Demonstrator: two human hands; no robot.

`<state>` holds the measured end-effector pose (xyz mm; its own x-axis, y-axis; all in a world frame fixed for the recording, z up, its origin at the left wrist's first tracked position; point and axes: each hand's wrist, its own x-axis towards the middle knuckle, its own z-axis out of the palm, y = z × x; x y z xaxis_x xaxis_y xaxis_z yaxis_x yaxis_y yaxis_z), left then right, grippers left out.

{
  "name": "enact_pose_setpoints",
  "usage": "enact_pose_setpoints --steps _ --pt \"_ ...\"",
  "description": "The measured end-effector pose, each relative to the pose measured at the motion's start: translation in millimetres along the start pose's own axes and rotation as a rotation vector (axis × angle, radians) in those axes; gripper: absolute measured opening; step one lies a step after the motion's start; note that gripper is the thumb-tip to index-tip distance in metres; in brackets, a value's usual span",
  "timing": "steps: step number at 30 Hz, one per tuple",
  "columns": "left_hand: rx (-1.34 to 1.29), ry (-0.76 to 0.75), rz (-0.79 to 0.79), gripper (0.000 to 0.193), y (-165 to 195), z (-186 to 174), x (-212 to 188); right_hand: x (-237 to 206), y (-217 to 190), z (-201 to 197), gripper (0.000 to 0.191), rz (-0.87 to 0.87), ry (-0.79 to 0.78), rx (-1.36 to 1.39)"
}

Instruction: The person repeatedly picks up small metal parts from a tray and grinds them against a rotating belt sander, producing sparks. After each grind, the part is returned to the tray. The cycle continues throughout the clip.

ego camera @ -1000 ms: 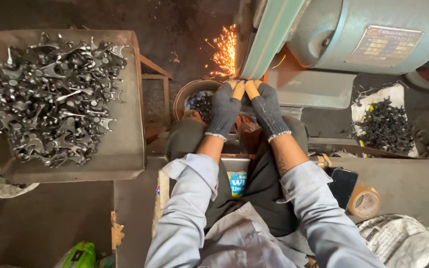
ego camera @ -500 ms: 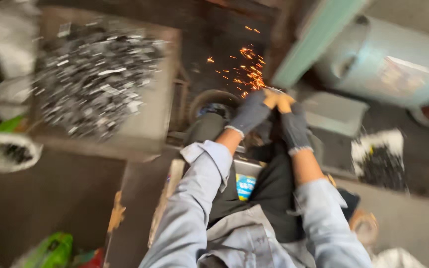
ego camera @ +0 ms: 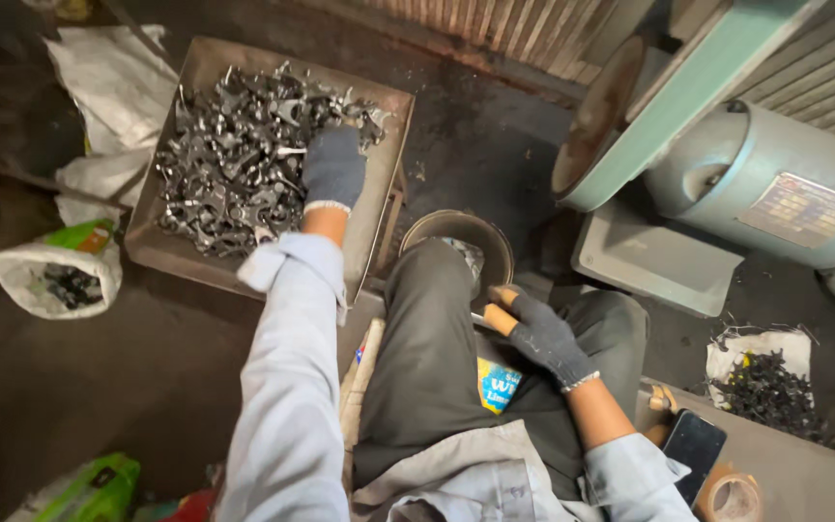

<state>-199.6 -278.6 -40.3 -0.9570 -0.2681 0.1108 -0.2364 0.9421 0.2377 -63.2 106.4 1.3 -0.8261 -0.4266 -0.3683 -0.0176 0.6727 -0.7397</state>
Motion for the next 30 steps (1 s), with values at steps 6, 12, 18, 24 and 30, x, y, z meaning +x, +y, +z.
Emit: enact_pose_setpoints --steps 6,12,18,24,30 --pt "-0.960 0.021 0.175 0.021 78 -3 -95 -3 0 0 0.045 -0.273 0.105 0.111" --pt "-1.045 -0.182 0.330 0.025 187 29 -197 -7 34 1 0.043 -0.076 0.089 1.313" --pt "-1.187 -0.354 -0.010 0.040 234 23 -218 -18 69 -7 0.043 -0.045 0.386 0.841" --pt "-1.335 -0.757 0.021 0.033 237 40 -169 9 85 -42 0.037 -0.025 0.145 1.077" --pt "-1.343 -0.552 -0.024 0.026 255 103 -107 87 78 -60 0.033 0.048 0.362 1.064"
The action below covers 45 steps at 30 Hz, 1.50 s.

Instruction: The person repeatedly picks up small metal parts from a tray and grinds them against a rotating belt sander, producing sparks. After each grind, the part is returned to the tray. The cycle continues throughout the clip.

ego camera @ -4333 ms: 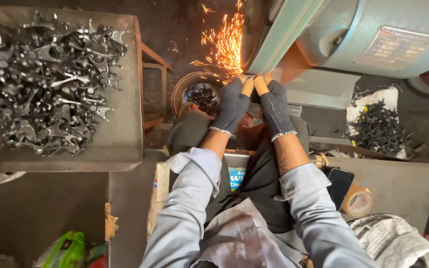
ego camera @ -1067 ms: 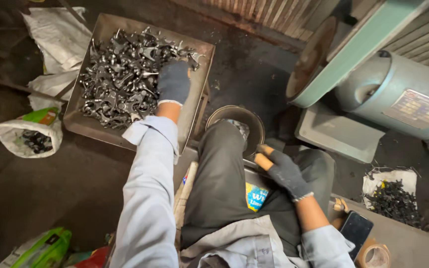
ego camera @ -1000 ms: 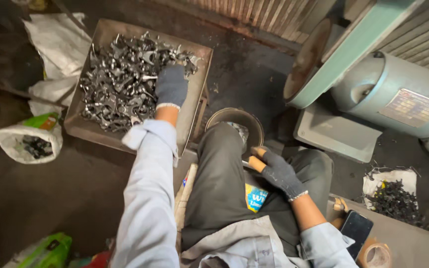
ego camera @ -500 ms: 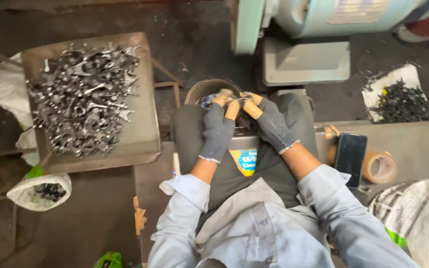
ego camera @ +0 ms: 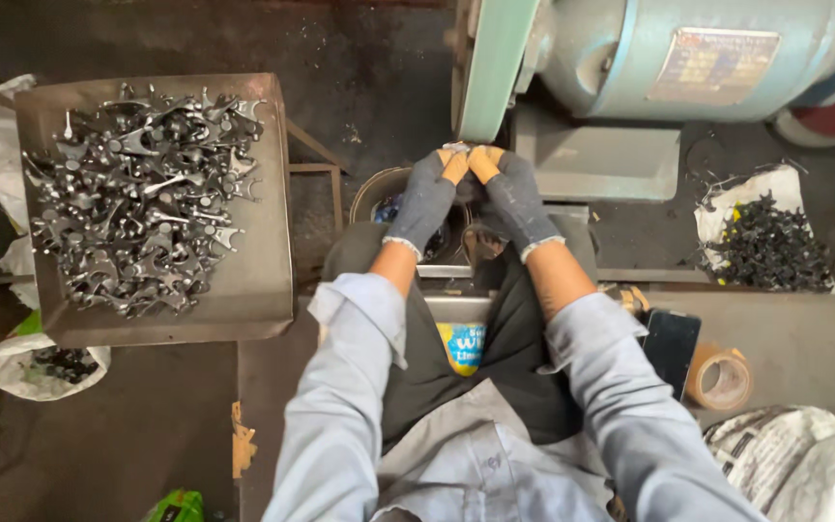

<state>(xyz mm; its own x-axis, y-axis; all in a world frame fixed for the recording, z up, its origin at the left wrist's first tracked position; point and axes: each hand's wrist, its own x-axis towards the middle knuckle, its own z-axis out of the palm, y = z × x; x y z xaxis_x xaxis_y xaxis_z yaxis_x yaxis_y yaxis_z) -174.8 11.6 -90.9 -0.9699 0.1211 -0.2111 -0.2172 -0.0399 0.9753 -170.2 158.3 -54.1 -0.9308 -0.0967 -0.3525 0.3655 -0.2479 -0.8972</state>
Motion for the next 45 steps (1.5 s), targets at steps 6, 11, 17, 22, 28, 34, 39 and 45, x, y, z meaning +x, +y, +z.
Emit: enact_pose_setpoints --steps 6,11,17,22,28,34,39,45 --pt "0.363 0.210 0.113 0.023 -36 6 16 20 13 -3 0.035 0.027 0.029 -0.136" --pt "0.373 0.244 0.168 0.024 -58 25 21 27 28 -19 0.034 -0.030 0.066 -0.172" --pt "0.432 0.248 0.044 0.025 -43 42 22 22 29 -32 0.030 -0.015 0.148 -0.152" --pt "0.297 0.023 0.394 0.032 6 8 10 -1 20 -20 0.038 -0.268 -0.025 -0.345" --pt "1.070 0.207 0.558 0.013 44 -153 -76 -72 2 14 0.054 -0.232 -0.045 -0.889" --pt "1.585 0.308 0.275 0.020 26 -283 -135 -110 -6 69 0.059 0.060 -0.365 -1.360" --pt "1.520 0.338 0.245 0.022 10 -294 -123 -115 13 82 0.059 -0.312 -0.502 -1.359" --pt "0.154 0.482 0.415 0.032 22 -203 -114 -119 33 63 0.052 -0.129 -0.403 -1.243"
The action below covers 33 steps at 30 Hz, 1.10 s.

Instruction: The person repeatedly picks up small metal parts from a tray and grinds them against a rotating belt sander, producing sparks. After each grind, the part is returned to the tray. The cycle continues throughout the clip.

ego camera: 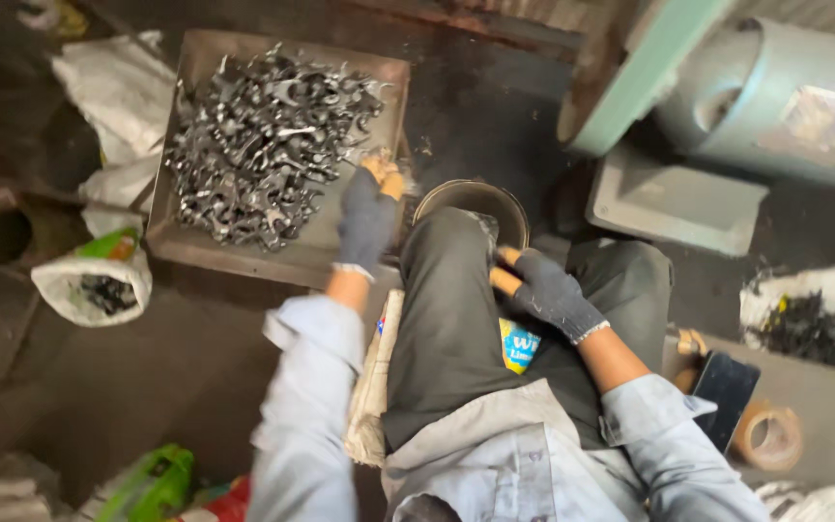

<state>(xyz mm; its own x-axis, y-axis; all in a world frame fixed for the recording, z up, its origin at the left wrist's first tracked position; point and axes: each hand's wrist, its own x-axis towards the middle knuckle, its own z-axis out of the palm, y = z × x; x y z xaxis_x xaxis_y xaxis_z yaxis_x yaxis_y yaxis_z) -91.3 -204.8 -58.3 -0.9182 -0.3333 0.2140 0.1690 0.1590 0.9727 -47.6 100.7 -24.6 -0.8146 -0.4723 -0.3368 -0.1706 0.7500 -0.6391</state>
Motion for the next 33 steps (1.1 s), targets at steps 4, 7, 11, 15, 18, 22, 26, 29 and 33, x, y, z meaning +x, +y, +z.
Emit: enact_pose_setpoints --steps 4,7,11,15,18,22,26,29,33 --pt "-0.628 0.100 -0.324 0.051 36 116 -81 2 11 10 0.062 -0.092 0.424 0.796" --pt "-0.676 -0.016 -0.401 0.060 52 171 -117 -7 28 5 0.061 -0.134 0.563 1.131" --pt "-0.093 -0.255 0.063 0.065 64 168 -125 -28 56 -14 0.056 0.058 0.371 1.654" --pt "0.604 -0.613 0.218 0.042 83 155 -105 -35 68 -30 0.043 0.114 0.147 1.558" --pt "0.435 -0.685 0.029 0.036 98 161 -79 -32 68 -44 0.042 0.105 0.082 1.325" --pt "0.215 -0.791 -0.269 0.037 98 175 -45 -30 75 -73 0.036 -0.037 0.141 1.143" --pt "-0.358 -0.625 -0.432 0.035 78 200 -35 6 79 -86 0.035 -0.032 0.216 1.326" --pt "-0.355 -0.606 -0.537 0.031 58 209 -33 26 80 -76 0.035 0.035 0.305 1.286" --pt "-0.284 -0.694 -0.603 0.029 31 212 -22 30 88 -69 0.033 0.111 0.346 1.260"
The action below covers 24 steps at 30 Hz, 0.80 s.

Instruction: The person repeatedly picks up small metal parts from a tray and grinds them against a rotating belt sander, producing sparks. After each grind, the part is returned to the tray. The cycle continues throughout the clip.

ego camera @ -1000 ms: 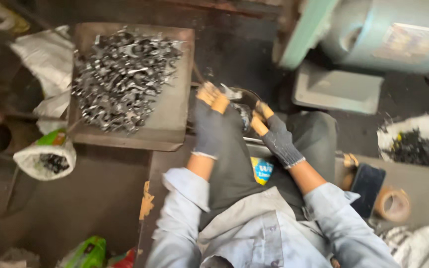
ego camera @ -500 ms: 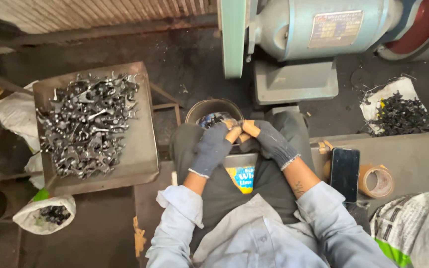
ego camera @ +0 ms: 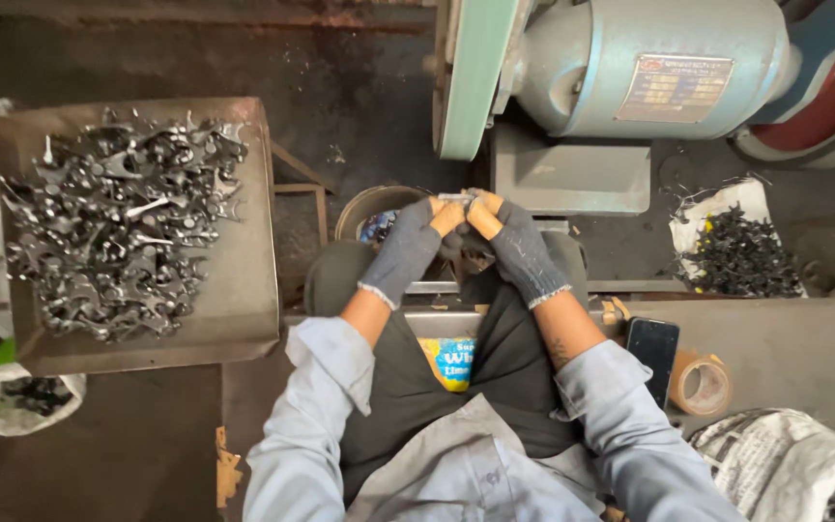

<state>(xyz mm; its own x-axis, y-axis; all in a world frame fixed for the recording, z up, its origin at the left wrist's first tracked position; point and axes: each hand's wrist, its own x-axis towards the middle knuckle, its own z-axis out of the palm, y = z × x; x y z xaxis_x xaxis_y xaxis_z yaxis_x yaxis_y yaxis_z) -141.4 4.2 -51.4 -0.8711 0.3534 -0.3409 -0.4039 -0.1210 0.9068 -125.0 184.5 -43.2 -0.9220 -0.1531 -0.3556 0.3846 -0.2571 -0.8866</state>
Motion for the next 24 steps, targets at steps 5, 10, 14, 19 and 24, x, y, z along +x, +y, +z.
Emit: enact_pose_setpoints --steps 5,10,14,19,24 --pt "0.105 0.110 0.233 0.025 -19 -14 41 44 1 6 0.029 0.114 0.053 0.055" --pt "0.540 0.441 0.179 0.027 -56 -18 68 71 15 17 0.031 0.011 0.066 0.006" --pt "0.328 0.492 0.392 0.021 -84 -6 89 76 22 6 0.033 -0.044 0.039 -0.056" --pt "0.568 0.589 0.237 0.027 -97 14 98 78 32 -12 0.034 -0.001 0.161 -0.087" --pt "0.318 0.499 0.283 0.032 -65 25 86 70 30 -23 0.035 -0.062 0.178 -0.153"
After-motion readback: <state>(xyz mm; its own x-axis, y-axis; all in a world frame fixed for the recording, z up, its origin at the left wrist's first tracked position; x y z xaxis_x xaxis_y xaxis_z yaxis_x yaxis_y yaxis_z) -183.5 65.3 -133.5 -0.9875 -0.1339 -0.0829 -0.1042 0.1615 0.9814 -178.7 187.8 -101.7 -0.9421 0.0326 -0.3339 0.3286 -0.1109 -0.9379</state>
